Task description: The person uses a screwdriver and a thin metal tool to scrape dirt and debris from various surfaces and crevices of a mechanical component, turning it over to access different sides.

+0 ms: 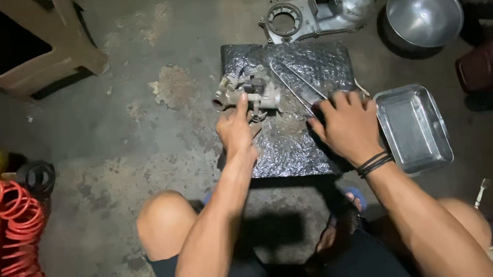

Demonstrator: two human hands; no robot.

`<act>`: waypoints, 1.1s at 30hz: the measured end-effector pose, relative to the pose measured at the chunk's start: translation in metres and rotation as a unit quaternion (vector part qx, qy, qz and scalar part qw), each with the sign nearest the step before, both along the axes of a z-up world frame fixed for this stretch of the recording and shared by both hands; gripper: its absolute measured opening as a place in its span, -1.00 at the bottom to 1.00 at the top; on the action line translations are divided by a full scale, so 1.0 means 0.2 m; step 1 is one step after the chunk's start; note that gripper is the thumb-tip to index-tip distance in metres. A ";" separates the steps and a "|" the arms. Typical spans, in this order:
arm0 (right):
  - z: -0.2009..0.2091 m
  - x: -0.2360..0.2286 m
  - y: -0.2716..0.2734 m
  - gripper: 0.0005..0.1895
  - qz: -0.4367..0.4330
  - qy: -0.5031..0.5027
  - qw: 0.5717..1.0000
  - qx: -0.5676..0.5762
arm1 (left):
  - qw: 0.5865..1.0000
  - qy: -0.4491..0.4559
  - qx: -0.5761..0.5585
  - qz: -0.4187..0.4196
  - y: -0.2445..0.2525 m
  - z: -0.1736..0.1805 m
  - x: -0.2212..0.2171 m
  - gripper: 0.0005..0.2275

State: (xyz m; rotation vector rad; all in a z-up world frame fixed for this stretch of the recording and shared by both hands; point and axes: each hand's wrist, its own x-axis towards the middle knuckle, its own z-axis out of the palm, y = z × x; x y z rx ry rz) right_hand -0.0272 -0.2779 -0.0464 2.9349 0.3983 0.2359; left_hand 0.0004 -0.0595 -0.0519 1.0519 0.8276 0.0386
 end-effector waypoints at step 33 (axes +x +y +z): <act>0.21 -0.23 -0.02 -0.73 -0.056 0.121 0.925 0.355 | 0.616 -0.202 0.641 -0.412 0.35 0.16 -0.06 -0.21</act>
